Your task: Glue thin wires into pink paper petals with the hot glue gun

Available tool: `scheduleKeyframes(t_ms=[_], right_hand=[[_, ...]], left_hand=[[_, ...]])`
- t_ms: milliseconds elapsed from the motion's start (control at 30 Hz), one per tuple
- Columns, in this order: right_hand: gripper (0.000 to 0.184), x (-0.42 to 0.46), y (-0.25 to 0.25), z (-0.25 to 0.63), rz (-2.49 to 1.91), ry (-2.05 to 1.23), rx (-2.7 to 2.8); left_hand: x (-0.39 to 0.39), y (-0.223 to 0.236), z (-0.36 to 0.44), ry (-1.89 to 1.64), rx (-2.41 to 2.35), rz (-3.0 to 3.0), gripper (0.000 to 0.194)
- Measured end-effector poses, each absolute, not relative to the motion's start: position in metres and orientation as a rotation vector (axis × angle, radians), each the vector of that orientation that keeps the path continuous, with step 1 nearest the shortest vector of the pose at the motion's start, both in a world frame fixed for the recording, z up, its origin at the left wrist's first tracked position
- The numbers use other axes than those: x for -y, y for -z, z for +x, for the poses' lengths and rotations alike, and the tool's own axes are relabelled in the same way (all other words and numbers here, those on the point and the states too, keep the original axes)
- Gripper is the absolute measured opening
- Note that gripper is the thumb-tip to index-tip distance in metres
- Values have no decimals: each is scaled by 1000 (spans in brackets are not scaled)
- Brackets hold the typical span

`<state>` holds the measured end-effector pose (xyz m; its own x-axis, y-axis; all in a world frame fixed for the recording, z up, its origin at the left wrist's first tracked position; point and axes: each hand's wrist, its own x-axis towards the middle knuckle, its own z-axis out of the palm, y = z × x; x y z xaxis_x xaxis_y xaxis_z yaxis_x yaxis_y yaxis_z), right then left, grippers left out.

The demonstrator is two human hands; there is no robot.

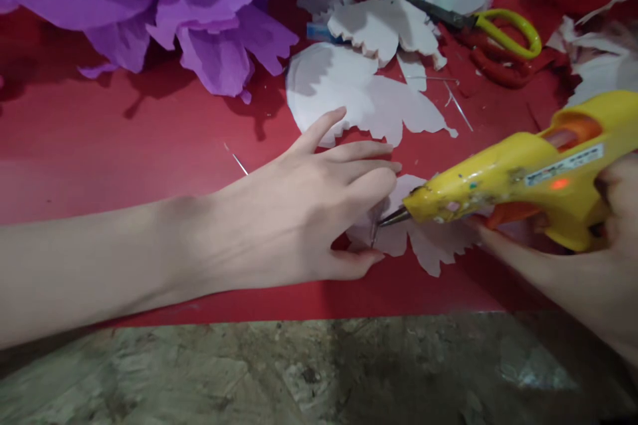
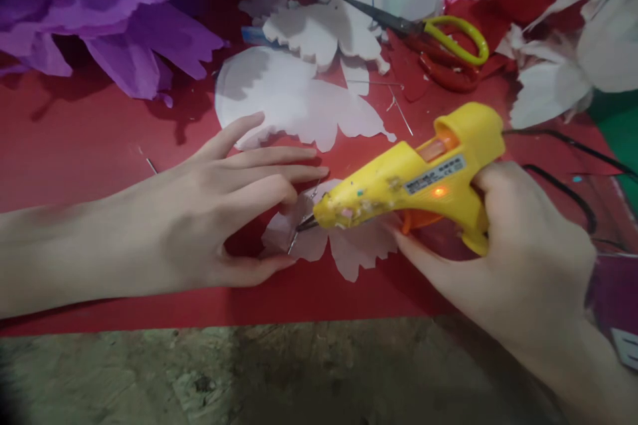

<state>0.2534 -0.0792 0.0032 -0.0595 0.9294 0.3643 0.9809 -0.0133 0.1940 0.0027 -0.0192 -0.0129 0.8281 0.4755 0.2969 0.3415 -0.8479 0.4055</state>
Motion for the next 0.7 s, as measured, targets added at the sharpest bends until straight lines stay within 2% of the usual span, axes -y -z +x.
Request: scheduleKeyframes(t_ms=[233,367,567,700], right_hand=[[69,75,-6,250,-2107,751,2060],[70,73,-3,257,-2116,696,2010],[71,67,-4,256,-2011,764,2083],[63,71,-8,254,-1906,764,2162]], left_hand=[[19,15,4,-602,-634,2630,12],[18,13,3,-559,-635,2616,10],[19,14,3,-556,-659,2630,14],[19,14,3,-547,-645,2653,22]])
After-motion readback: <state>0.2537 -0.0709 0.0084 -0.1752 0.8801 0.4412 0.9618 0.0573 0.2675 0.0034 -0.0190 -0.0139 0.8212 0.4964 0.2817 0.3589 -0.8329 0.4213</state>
